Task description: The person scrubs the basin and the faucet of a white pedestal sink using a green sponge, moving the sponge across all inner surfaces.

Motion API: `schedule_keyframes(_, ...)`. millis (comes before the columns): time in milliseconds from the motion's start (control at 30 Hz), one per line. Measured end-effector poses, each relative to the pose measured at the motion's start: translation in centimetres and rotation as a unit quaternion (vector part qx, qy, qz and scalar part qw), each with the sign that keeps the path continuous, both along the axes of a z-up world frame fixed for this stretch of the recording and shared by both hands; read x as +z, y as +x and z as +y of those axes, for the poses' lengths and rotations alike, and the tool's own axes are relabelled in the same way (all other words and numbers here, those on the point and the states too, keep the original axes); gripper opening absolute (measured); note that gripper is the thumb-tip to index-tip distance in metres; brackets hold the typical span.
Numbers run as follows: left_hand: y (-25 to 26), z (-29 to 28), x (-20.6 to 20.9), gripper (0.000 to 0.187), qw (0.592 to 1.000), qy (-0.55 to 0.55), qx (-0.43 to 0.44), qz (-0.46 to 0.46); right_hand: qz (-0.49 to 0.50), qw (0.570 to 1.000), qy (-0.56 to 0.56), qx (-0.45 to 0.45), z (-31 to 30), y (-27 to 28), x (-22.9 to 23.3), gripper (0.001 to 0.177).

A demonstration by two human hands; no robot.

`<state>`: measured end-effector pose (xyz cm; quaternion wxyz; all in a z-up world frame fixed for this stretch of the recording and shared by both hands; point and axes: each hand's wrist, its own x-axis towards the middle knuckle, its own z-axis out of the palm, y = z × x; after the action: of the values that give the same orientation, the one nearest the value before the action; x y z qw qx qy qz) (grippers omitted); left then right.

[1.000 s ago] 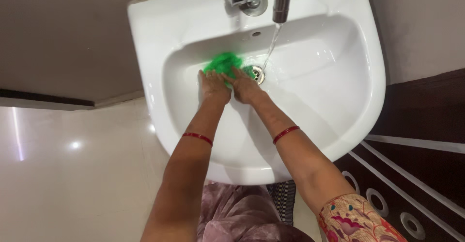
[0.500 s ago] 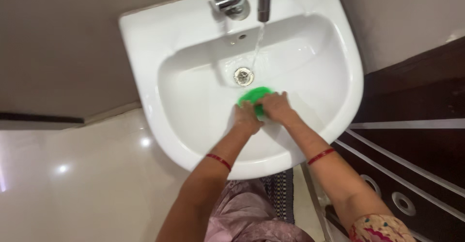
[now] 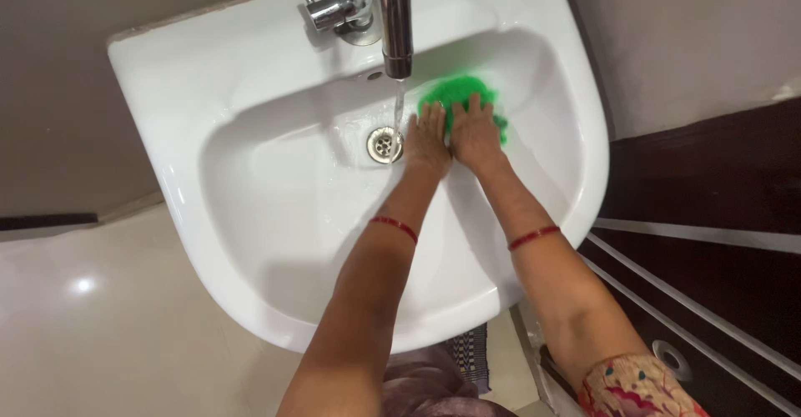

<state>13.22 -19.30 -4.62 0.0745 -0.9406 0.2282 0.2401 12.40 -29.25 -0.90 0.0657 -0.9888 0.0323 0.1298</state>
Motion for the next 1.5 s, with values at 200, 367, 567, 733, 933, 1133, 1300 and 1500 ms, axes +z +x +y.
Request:
schedule_keyframes(200,0.9,5.4,1.9,0.075,0.997,-0.038,0.053,0.034,0.041,0.995,-0.043,0.074,4.1,2.5,0.8,0.084)
schedule_keyframes(367,-0.6,12.4,2.5,0.074,0.991,0.133,0.01,0.013,0.018,0.991,0.036,0.126,10.3,0.8,-0.5,0.078)
schedule_keyframes(567,-2.4,19.9,3.7,0.069,0.985,0.159,0.038,0.048,0.061,0.98,0.071,0.177,18.1,-0.3,-1.2,0.089)
schedule_keyframes(733,-4.6,23.1,3.9,0.069,0.98,0.191,0.054,0.014,0.112,0.967,0.118,0.194,21.2,-3.1,-0.3,0.091)
schedule_keyframes(933,-8.1,24.0,5.2,0.054,0.988,0.139,0.036,0.053,0.161,0.957,0.145,0.192,21.8,-7.6,0.4,0.085)
schedule_keyframes(1133,-11.5,22.8,5.8,0.034,0.989,0.078,0.039,0.117,0.176,0.953,0.138,0.205,20.1,-11.5,-0.6,0.036)
schedule_keyframes(1300,-13.2,20.9,5.4,0.035,0.992,0.027,0.053,0.116,0.238,0.959,0.087,0.127,18.0,-13.9,1.3,0.041)
schedule_keyframes(1500,-14.3,16.7,7.2,0.044,0.976,-0.029,0.098,0.193,0.216,0.955,0.101,0.179,12.1,-15.3,0.8,0.038)
